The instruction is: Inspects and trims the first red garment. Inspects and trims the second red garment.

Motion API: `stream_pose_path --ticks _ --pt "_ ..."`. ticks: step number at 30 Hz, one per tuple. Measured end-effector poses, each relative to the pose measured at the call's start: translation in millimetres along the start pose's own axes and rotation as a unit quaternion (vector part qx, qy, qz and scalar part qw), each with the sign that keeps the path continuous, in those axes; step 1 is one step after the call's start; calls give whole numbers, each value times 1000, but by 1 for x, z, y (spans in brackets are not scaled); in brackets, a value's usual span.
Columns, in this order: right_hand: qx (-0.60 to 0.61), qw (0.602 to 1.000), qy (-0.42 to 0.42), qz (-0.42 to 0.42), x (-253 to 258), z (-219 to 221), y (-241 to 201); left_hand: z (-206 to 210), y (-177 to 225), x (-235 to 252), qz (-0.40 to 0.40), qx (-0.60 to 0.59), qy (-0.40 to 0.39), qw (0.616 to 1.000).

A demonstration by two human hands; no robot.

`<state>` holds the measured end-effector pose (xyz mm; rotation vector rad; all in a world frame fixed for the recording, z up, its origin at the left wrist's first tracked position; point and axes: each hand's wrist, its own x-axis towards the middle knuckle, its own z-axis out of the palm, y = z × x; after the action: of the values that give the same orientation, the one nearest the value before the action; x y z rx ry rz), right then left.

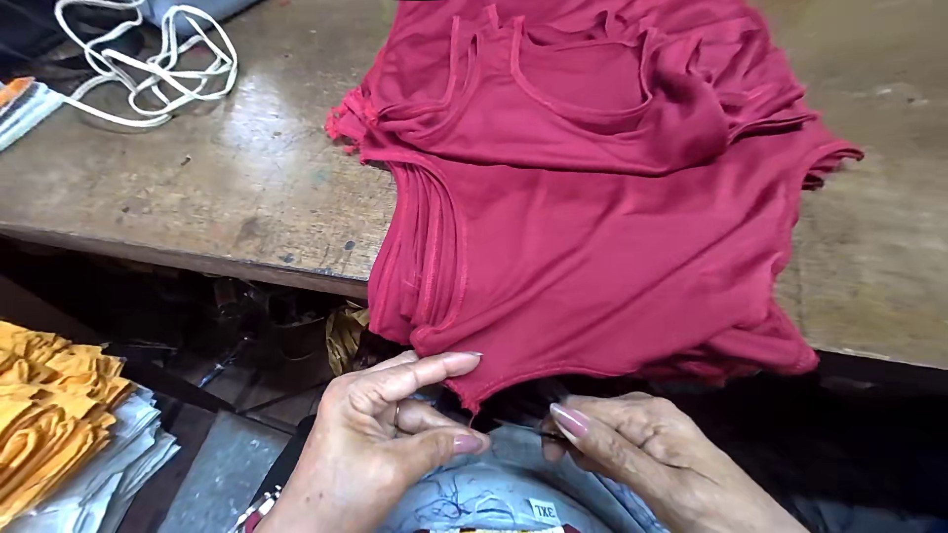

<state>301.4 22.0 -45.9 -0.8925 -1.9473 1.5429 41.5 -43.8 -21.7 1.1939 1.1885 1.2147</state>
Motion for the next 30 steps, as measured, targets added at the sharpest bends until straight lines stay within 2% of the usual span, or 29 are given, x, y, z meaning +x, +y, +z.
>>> stream_pose_path --ticks 2,6,10,13,22,30 --pt "-29 999 12 -7 3 0 1 -1 -3 1 5 8 -3 1000" --pt "-9 1000 18 8 4 -2 -7 -4 -8 4 67 114 9 991" --pt "-4 1000 19 0 4 -2 0 6 -7 6 67 57 79 993" --pt "-4 1000 16 -8 5 1 2 11 -10 6 70 45 101 991" --pt "-136 990 0 -30 21 -1 -6 0 -6 3 52 66 44 996" --pt "-165 985 -17 -44 32 1 -17 -2 -4 3 26 37 23 999"
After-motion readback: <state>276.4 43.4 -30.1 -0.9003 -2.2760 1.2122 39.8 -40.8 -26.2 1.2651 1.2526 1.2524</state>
